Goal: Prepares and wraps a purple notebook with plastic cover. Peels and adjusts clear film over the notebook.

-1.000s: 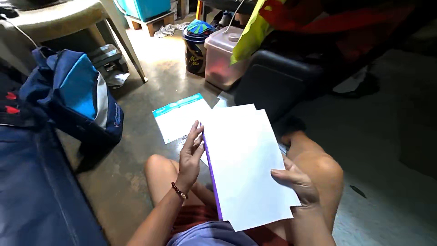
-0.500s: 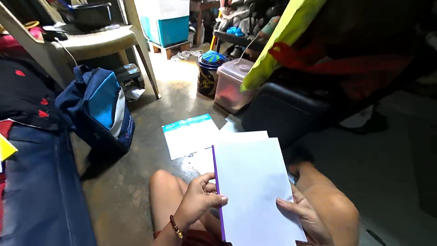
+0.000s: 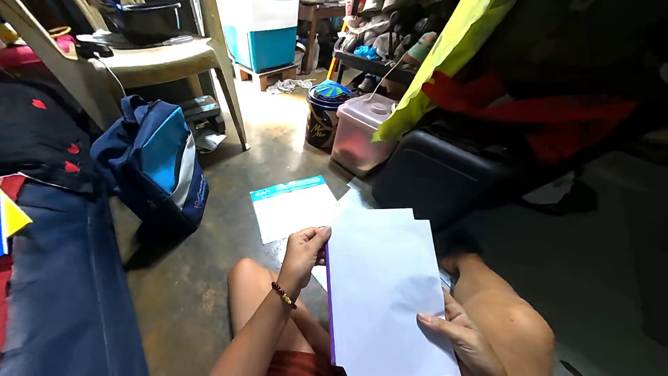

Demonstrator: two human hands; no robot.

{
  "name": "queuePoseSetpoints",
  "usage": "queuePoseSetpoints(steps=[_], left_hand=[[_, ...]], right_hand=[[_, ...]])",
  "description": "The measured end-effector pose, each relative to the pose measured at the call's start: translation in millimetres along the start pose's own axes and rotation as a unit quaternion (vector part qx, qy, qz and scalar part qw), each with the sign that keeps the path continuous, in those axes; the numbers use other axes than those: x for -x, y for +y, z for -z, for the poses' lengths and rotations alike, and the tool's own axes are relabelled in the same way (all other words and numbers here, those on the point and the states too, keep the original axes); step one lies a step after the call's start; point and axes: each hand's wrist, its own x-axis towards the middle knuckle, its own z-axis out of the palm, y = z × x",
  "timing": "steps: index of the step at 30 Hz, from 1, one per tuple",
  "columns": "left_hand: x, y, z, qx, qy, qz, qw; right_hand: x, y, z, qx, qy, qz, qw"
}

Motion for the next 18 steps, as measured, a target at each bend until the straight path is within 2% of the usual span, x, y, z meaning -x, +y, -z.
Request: queuePoseSetpoints(steps=[3,7,13,16,18], left_hand=[[14,-4,7,-0.008,-0.041,0.027,0.999],[38,-19,20,-0.063,-0.144,0.095,0.983],[36,-27,24,-0.039,-0.154,0.104,0.982],[32,-30,25,-0.03,-0.152,0.073,0.985],[27,-35,28,-0.037,-0.146,-0.012,0.988]], right_hand=[[-5,0,4,0.015,-0.002,0.01,1.0],[-6,1,7,0.033,-0.001,0.02,0.999],[-10,0,7,0.045,0.001,0.001,0.999],[-11,3,4,0.096,0.009,0.03,0.995],[-13,7,2,0.149,0.025,0.107,0.983]])
